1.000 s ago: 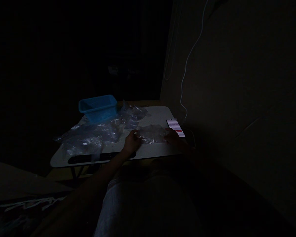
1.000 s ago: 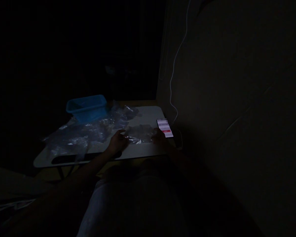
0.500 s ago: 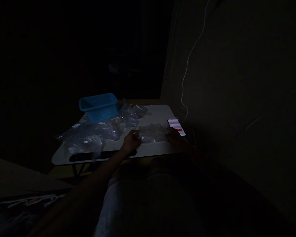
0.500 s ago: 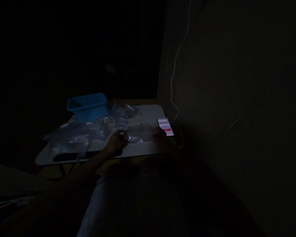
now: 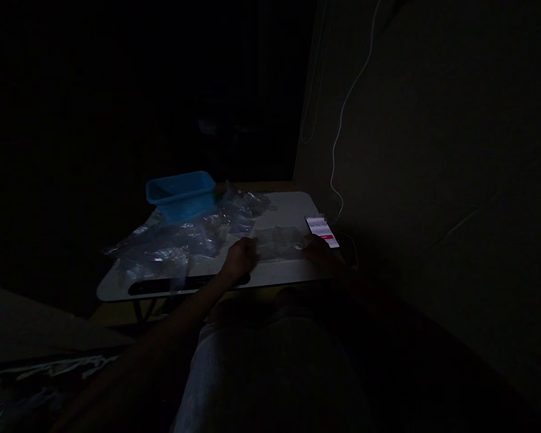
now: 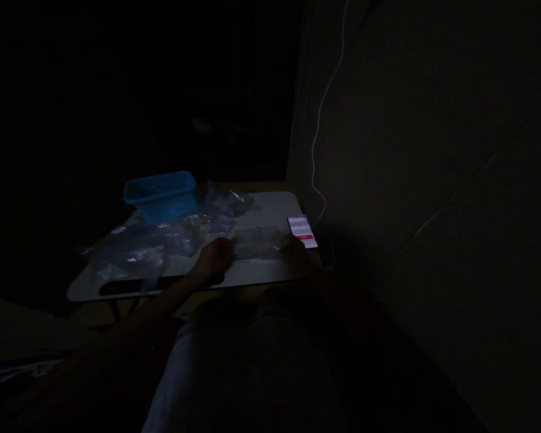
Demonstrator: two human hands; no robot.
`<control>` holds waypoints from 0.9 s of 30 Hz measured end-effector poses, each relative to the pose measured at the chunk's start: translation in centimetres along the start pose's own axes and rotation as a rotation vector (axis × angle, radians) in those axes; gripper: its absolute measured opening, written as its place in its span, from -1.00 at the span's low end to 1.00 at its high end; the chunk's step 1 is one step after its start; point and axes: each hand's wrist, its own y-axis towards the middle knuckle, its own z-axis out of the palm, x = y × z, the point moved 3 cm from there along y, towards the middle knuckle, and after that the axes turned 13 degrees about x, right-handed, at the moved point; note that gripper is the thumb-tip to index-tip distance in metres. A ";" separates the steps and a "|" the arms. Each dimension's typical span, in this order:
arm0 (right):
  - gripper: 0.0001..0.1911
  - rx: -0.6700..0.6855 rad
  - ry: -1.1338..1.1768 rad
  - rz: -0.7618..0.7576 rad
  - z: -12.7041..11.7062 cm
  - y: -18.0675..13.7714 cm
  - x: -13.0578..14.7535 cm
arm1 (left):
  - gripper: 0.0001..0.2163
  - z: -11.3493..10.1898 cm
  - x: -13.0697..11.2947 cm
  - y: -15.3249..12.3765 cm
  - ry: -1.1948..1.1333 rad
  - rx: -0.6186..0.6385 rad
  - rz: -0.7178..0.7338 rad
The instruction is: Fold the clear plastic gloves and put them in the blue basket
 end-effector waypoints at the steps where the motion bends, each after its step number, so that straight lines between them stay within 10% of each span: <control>1: -0.59 -0.004 -0.007 -0.005 0.1 0.1 -0.1 | -0.70 0.2 -0.6 -0.2 0.066 0.033 0.047; 6: -0.60 -0.024 -0.047 0.010 0.2 0.8 -0.4 | -0.53 4.0 -3.2 -2.4 0.693 0.336 0.432; 12: -0.57 -0.055 -0.309 -0.081 0.0 -0.9 0.9 | -0.34 6.4 -2.0 -3.3 0.909 0.437 0.347; 20: -0.54 0.001 -0.713 -0.588 4.8 -5.2 3.3 | -0.27 6.3 -2.1 -3.3 0.995 0.465 0.315; 27: -0.49 0.051 -0.868 -0.593 5.7 -5.3 2.5 | -0.18 6.3 -2.1 -3.4 1.024 0.512 0.311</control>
